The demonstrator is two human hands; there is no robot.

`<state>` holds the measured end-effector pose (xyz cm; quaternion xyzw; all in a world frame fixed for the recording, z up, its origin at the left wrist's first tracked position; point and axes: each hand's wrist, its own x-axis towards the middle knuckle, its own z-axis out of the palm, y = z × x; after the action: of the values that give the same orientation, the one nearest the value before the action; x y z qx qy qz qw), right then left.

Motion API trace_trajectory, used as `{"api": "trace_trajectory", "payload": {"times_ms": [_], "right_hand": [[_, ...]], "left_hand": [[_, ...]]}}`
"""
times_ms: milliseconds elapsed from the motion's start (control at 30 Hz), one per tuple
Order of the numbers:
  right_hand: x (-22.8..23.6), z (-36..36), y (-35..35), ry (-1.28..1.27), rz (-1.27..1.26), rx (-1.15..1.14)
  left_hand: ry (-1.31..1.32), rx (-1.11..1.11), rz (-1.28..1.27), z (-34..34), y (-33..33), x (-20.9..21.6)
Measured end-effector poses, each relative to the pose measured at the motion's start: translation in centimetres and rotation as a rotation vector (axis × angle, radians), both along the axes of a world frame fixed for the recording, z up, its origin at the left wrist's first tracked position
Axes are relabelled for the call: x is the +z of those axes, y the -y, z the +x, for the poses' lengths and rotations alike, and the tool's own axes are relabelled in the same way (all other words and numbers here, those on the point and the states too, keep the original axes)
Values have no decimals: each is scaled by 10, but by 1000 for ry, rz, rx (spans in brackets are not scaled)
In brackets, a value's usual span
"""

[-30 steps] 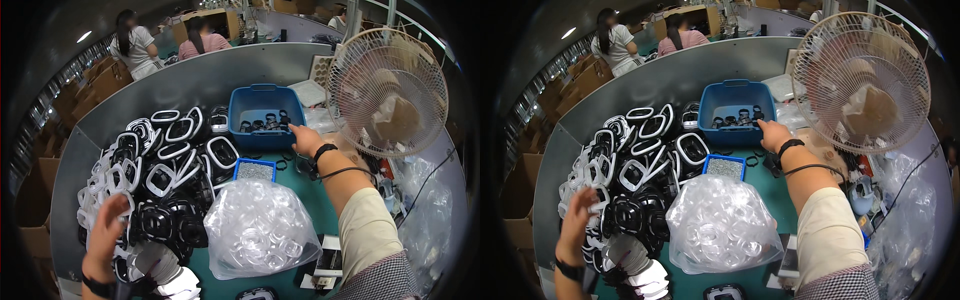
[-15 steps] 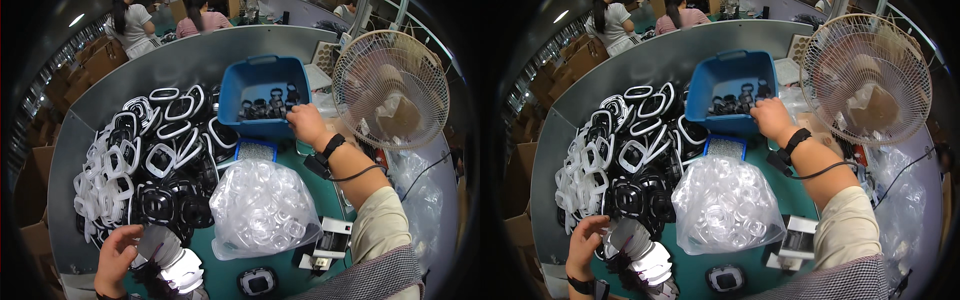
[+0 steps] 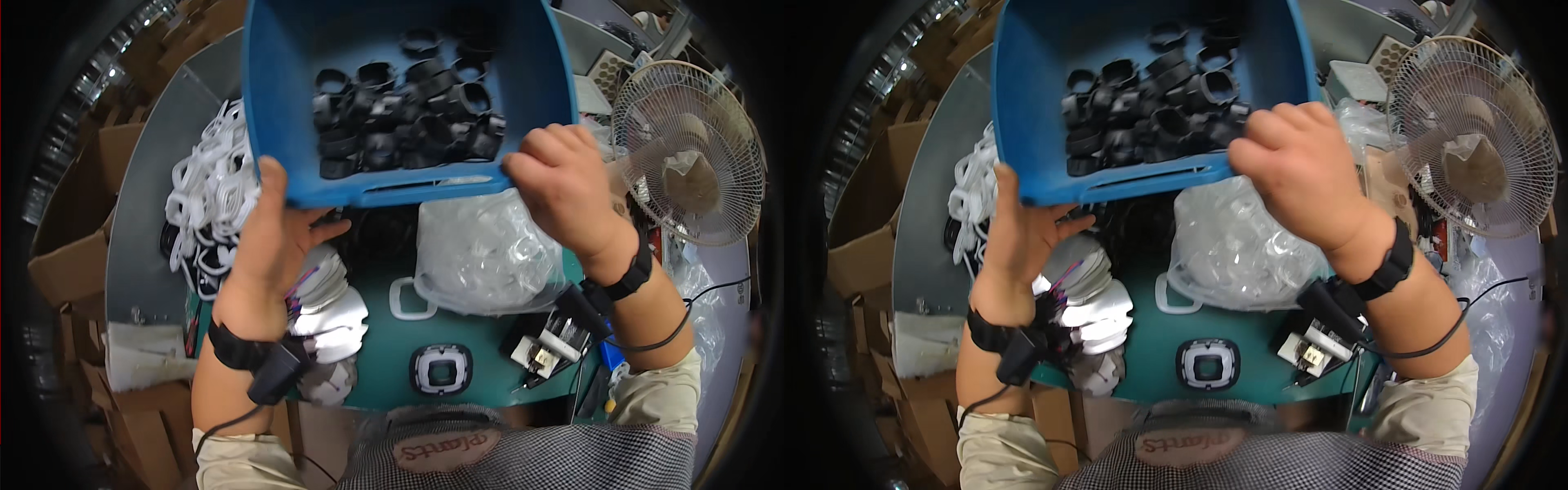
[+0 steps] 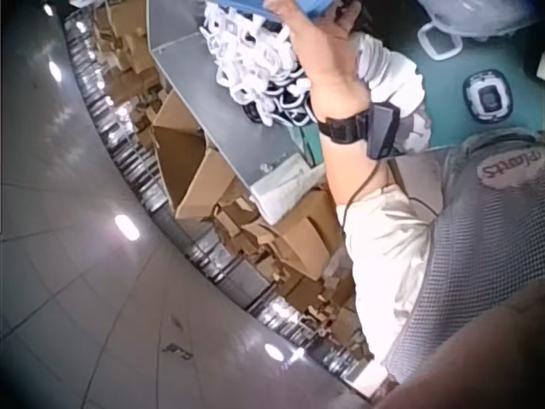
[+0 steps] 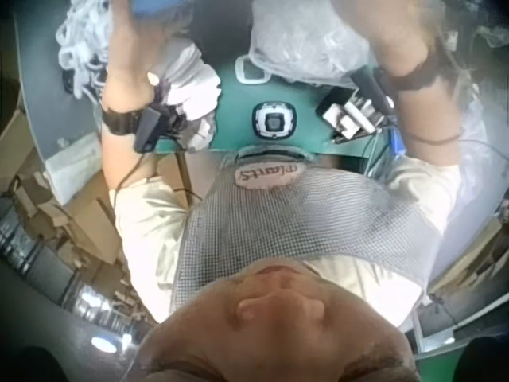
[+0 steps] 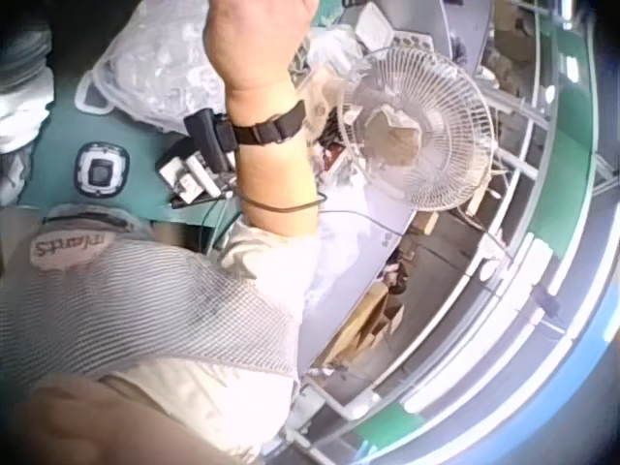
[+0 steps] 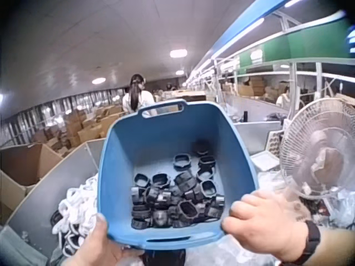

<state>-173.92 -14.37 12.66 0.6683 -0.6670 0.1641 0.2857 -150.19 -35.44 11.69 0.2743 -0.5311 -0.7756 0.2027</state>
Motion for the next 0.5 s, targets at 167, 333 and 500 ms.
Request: {"api": "trace_trajectory", "payload": {"times_ms": [167, 333, 500], "right_hand": [[-25, 58, 22, 43, 17, 127], [-66, 94, 28, 195, 189, 194], [-74, 83, 15, 394, 174, 163]], "left_hand": [[392, 76, -50, 62, 33, 0], [250, 291, -123, 99, 24, -30], [159, 466, -467, 118, 27, -48]]}}
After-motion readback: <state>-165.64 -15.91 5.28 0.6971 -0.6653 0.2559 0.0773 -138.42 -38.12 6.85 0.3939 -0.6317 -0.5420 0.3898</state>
